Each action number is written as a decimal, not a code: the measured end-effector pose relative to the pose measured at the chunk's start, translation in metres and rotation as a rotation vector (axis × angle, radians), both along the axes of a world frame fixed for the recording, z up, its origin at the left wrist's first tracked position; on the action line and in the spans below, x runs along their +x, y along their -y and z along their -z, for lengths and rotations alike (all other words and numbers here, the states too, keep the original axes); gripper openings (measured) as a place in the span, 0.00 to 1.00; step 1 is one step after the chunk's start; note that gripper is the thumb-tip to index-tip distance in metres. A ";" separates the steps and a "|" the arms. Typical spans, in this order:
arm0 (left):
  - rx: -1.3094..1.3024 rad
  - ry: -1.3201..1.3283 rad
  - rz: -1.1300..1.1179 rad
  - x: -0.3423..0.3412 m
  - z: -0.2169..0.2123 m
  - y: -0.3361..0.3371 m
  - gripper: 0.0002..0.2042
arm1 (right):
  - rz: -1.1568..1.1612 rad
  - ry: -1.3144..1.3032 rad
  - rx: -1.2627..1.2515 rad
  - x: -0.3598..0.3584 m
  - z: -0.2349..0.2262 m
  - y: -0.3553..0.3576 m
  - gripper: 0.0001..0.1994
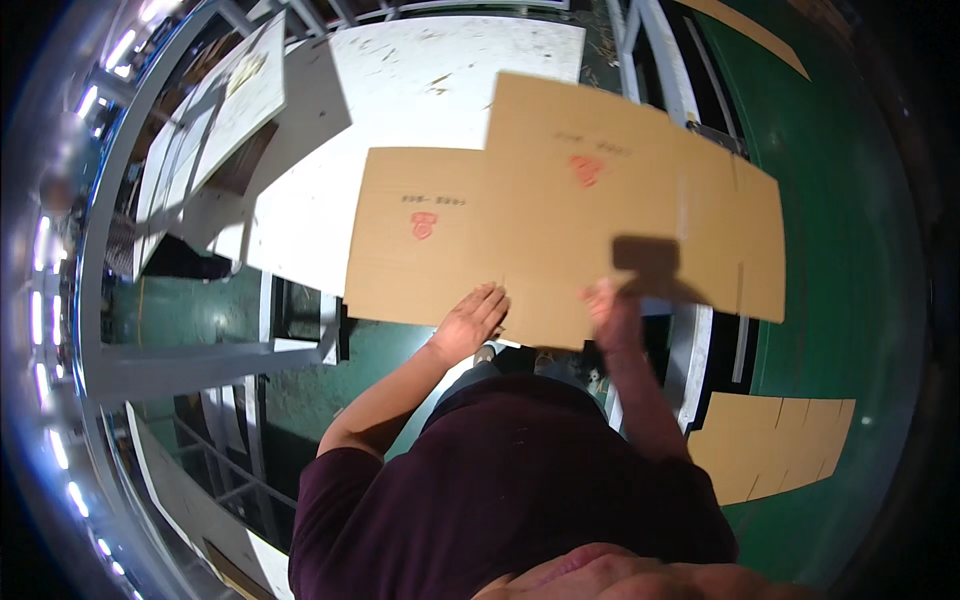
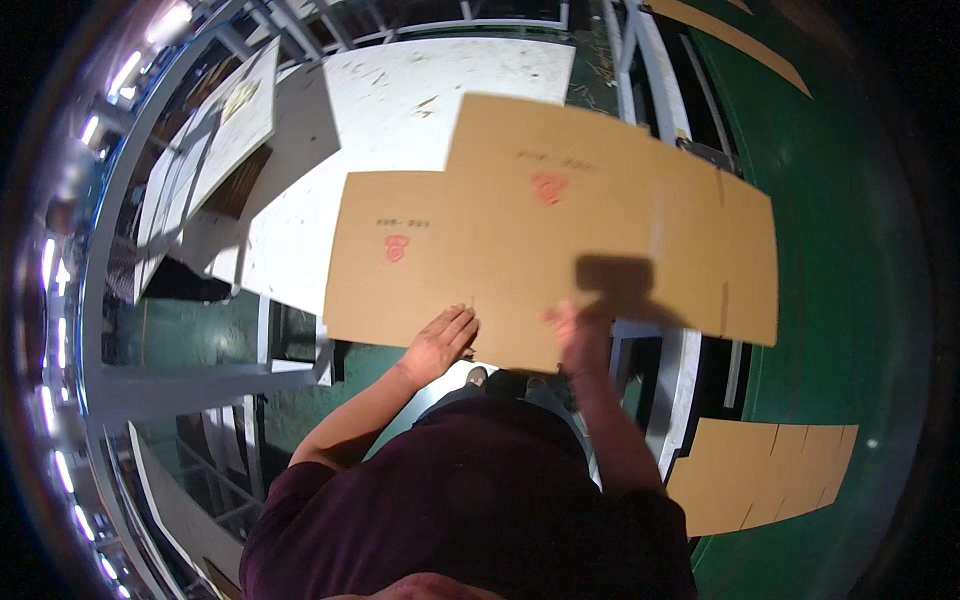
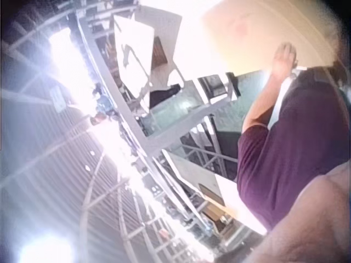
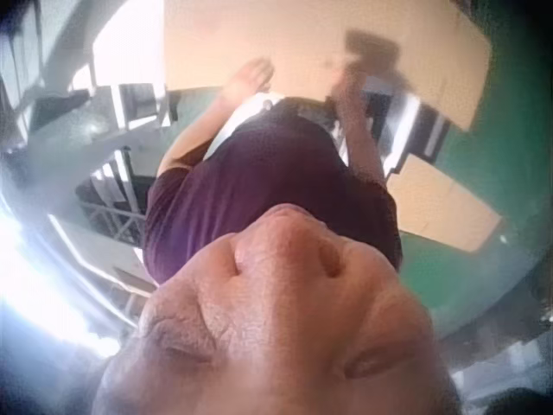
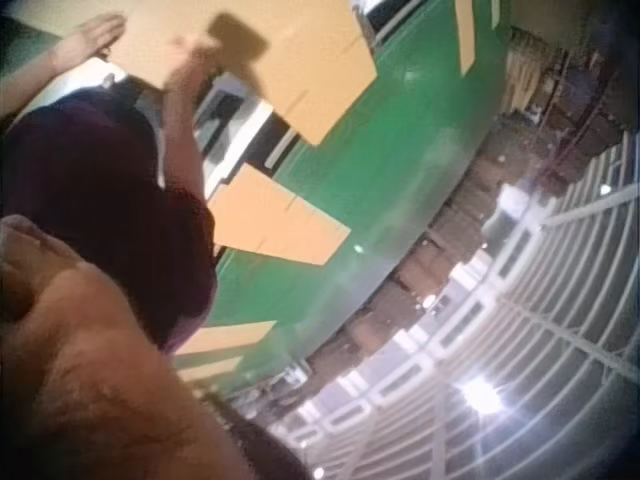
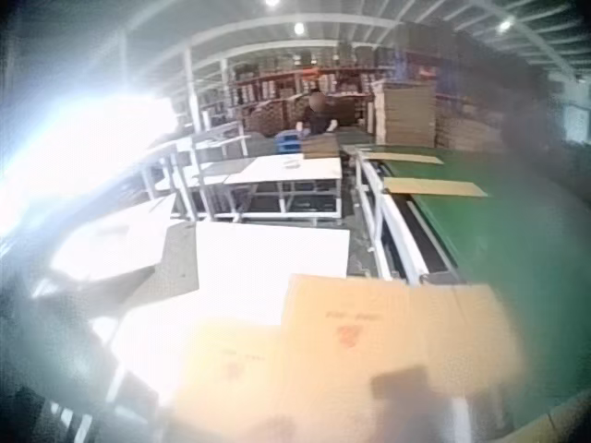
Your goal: The person repeatedly picks up flat cardboard sheets from a conveyor belt and stacks them on a nearby table. The person handles the sheets one at a time, aligning them before placing them on the growing pile.
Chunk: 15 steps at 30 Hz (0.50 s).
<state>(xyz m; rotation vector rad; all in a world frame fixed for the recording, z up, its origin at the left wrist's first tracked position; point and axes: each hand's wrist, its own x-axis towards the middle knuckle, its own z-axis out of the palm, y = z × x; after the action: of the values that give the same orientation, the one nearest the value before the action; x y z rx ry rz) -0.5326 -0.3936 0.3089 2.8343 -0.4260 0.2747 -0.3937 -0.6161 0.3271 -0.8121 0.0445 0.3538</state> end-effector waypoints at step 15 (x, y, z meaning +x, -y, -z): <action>-0.294 0.179 -0.053 -0.135 -0.034 -0.038 0.09 | -0.549 -0.613 0.048 -0.175 0.007 -0.144 0.15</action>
<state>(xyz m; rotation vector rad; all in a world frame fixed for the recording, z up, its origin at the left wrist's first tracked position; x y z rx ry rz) -0.6678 -0.3553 0.3429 2.5448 -0.3164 0.5568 -0.5687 -0.4723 0.3198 -0.6332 0.3881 1.1112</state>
